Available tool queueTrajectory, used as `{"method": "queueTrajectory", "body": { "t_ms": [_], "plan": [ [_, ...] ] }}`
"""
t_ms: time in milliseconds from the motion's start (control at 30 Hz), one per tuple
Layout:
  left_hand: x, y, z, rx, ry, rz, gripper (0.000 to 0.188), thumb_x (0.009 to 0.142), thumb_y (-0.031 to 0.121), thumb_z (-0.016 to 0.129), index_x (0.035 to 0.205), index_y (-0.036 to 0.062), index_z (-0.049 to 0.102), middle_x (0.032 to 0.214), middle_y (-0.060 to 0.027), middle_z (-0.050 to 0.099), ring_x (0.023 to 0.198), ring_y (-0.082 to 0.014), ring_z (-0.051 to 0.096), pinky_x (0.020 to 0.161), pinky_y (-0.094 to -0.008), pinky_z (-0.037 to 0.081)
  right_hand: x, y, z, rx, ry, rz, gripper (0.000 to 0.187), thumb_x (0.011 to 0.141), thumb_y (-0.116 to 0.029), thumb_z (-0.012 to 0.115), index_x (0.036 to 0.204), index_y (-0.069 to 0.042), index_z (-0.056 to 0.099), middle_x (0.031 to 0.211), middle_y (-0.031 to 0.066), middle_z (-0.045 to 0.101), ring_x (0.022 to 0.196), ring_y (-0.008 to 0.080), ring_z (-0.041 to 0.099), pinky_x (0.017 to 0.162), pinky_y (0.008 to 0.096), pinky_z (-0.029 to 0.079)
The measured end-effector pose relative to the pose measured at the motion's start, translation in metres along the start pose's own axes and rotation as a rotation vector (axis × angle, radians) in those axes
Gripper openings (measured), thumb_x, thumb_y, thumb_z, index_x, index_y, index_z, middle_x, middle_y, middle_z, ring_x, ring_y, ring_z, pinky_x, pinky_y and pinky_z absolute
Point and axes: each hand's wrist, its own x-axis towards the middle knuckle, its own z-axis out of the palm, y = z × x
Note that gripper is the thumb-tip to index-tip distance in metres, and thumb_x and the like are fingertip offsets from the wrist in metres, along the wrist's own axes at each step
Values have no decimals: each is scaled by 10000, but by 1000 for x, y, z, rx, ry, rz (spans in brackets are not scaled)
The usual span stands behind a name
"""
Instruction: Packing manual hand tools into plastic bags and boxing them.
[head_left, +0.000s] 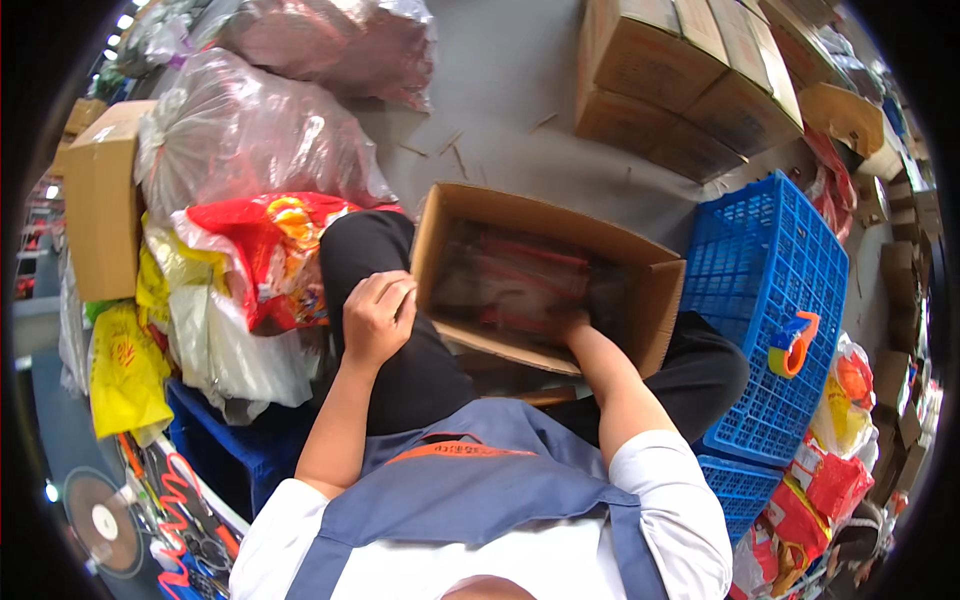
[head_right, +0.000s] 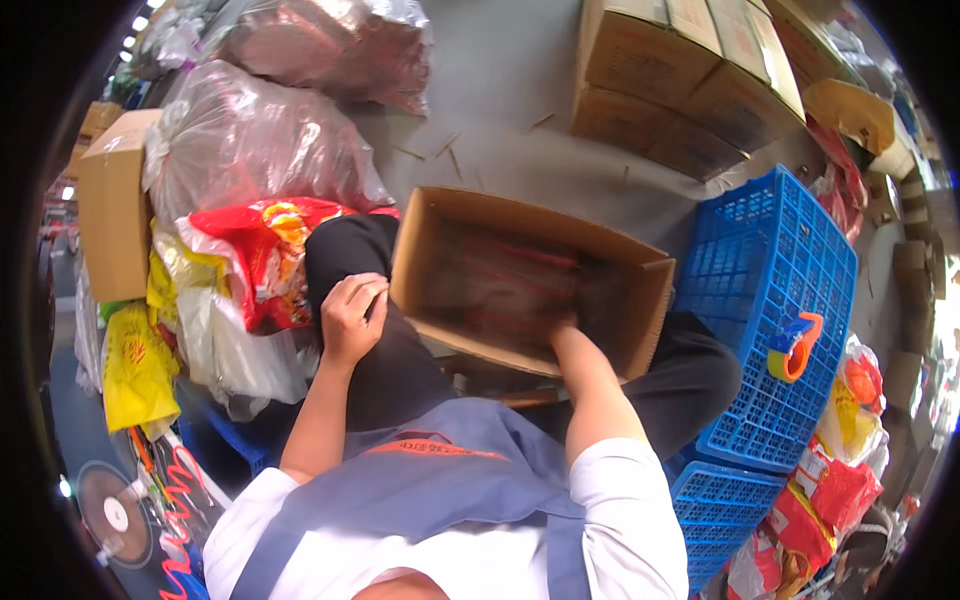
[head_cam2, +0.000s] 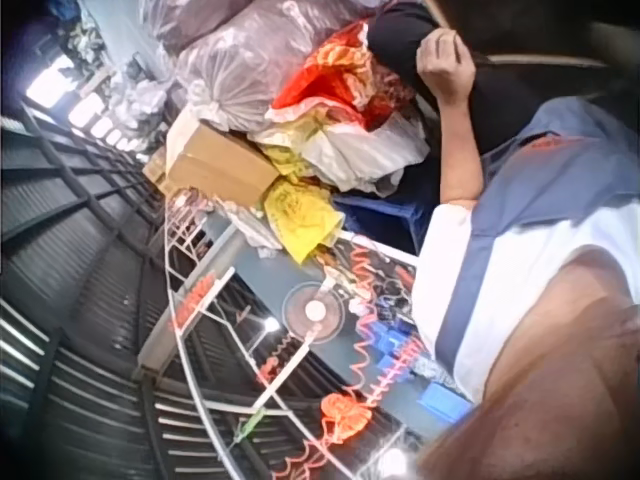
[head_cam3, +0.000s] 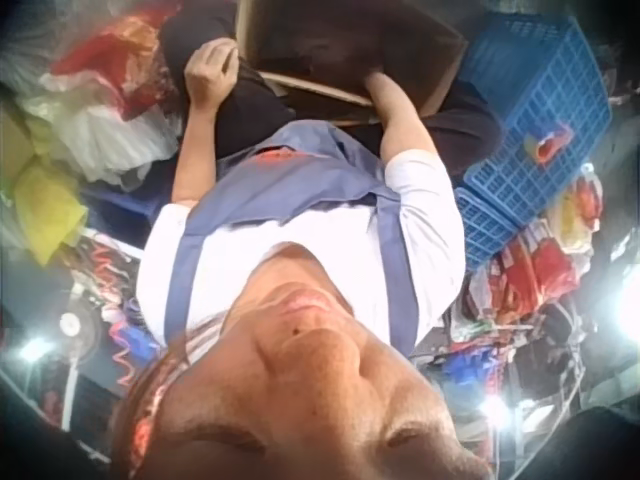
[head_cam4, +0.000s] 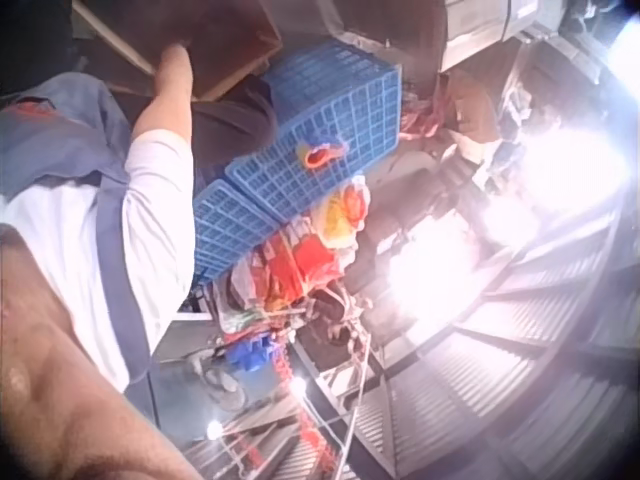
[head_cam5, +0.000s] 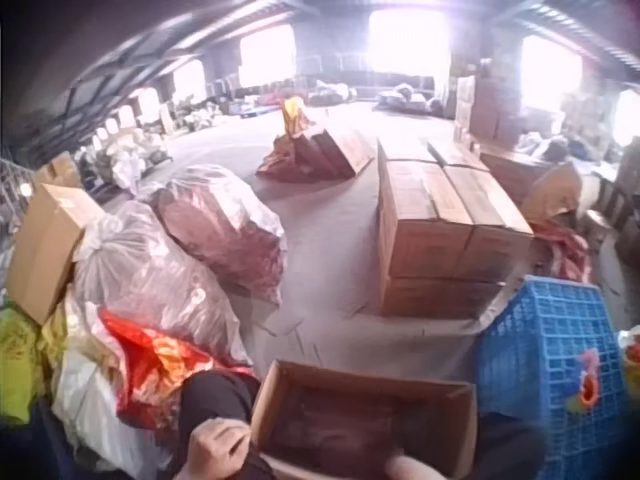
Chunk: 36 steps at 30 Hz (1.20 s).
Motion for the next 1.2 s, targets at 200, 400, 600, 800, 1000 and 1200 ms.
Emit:
{"method": "queueTrajectory", "body": {
  "t_ms": [200, 400, 600, 800, 1000, 1200],
  "plan": [
    [-72, -26, -47, 135, 441, -262, 194, 802, -6, 560, 996, -5, 569, 1007, -154, 575, 954, -309, 555, 856, -382, 440, -122, -71, -186, 276, -117, -183, 430, 748, -400, 638, 1040, -86, 630, 1109, 181, 587, 1013, 306, 580, 851, 422, 465],
    [-172, -86, -67, 976, 136, -981, 850, 672, 360, 735, 1314, 1, 311, 1288, -205, 349, 1192, -374, 353, 926, -547, 344, -51, -29, -76, 33, 358, -374, 396, 715, -245, 687, 992, 19, 588, 916, 216, 629, 867, 364, 605, 754, 419, 489],
    [-259, -124, -90, 517, 178, -1235, 217, 825, 224, 572, 933, 41, 613, 904, -138, 607, 879, -328, 578, 729, -432, 473, -93, -83, -96, 251, 76, -486, 381, 779, -211, 626, 1055, 34, 531, 1027, 255, 578, 1000, 400, 539, 845, 438, 443],
    [-267, -123, -92, 449, 470, -863, 220, 906, 169, 459, 835, 6, 588, 811, -142, 605, 770, -327, 577, 689, -404, 454, -108, -93, -101, 175, 350, -505, 270, 803, -148, 592, 1019, 11, 560, 965, 215, 604, 916, 382, 571, 793, 432, 460],
    [-235, -88, -92, 605, 318, -699, 294, 842, 202, 538, 1073, 20, 523, 1153, -156, 495, 1093, -327, 459, 915, -530, 341, -149, -191, -137, 600, 705, -755, 134, 803, -35, 552, 928, 0, 586, 873, 174, 605, 808, 339, 595, 705, 389, 482],
    [-274, -120, -43, 1081, 116, -876, 632, 765, 229, 591, 1319, 29, 360, 1397, -164, 279, 1273, -327, 319, 941, -698, 214, -148, -200, -106, 640, 565, -818, 182, 779, -19, 571, 959, 6, 584, 934, 189, 591, 840, 355, 587, 729, 390, 479]
  ]
}}
